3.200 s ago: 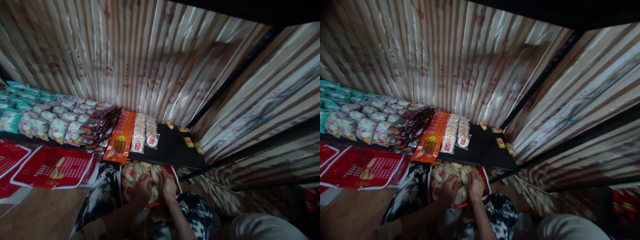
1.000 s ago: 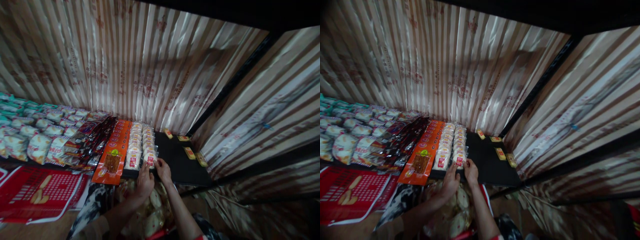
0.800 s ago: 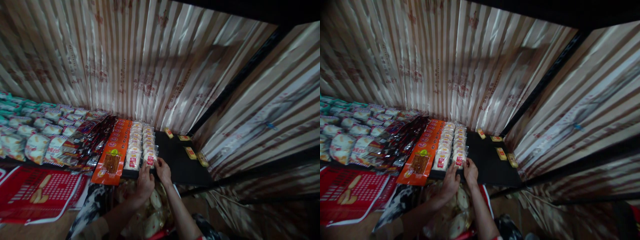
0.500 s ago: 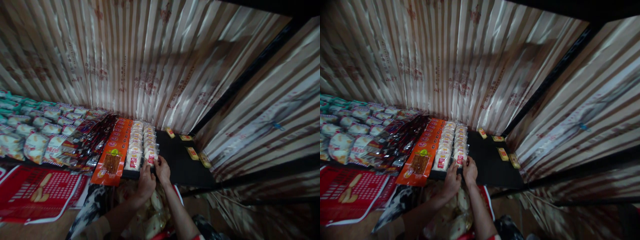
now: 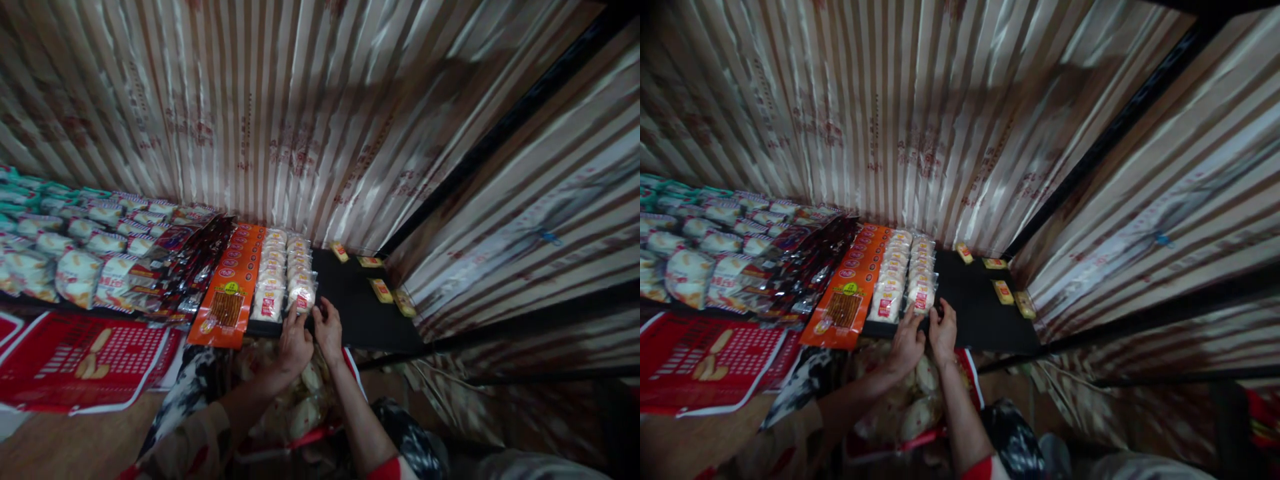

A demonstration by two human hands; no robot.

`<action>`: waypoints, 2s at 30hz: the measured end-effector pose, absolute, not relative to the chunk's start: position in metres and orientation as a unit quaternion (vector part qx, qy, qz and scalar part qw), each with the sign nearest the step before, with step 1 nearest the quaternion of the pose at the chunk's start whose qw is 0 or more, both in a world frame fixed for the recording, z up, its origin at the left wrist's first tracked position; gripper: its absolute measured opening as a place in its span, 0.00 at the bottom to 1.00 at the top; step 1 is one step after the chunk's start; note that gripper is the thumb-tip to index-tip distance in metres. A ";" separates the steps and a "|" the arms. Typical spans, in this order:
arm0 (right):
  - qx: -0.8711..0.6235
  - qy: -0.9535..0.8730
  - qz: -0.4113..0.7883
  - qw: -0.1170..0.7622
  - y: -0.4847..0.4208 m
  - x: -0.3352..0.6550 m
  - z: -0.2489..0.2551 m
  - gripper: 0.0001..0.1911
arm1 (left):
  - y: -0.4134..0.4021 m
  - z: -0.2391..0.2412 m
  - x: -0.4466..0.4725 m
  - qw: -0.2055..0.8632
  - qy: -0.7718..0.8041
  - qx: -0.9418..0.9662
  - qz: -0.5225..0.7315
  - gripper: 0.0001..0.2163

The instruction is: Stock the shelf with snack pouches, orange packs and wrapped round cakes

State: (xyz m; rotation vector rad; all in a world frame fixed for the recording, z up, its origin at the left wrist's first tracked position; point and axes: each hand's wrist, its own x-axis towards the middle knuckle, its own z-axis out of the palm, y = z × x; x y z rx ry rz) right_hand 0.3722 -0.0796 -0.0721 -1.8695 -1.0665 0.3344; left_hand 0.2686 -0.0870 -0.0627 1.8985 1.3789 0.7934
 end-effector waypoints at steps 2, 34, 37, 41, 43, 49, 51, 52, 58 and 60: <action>-0.752 -0.428 0.118 0.487 -0.100 0.372 -0.074 0.25 | -0.094 -0.060 0.262 0.329 0.510 0.726 0.322 0.19; -0.815 -0.554 0.134 0.105 -0.207 0.338 -0.090 0.16 | -0.207 -0.106 0.205 0.396 0.413 0.771 0.280 0.13; -0.812 -0.549 0.091 0.173 -0.210 0.350 -0.105 0.18 | -0.204 -0.107 0.205 0.403 0.411 0.767 0.283 0.13; -0.794 -0.544 0.039 0.269 -0.211 0.369 -0.114 0.20 | -0.199 -0.099 0.207 0.409 0.431 0.757 0.274 0.13; -0.787 -0.535 0.029 0.304 -0.211 0.376 -0.108 0.20 | -0.196 -0.091 0.207 0.411 0.436 0.752 0.276 0.13; -0.794 -0.492 0.060 0.352 -0.204 0.384 -0.066 0.24 | -0.180 -0.079 0.209 0.394 0.478 0.724 0.304 0.19; -0.784 -0.492 0.093 0.366 -0.201 0.385 -0.053 0.23 | -0.173 -0.078 0.209 0.380 0.500 0.710 0.318 0.21; -0.776 -0.493 0.110 0.376 -0.199 0.385 -0.048 0.22 | -0.169 -0.078 0.210 0.381 0.509 0.701 0.323 0.21; -0.711 -0.503 0.240 0.429 -0.190 0.374 -0.031 0.18 | -0.152 -0.074 0.214 0.515 0.513 0.586 0.359 0.20; -0.686 -0.492 0.287 0.452 -0.187 0.370 -0.030 0.19 | -0.150 -0.073 0.217 0.577 0.491 0.534 0.375 0.15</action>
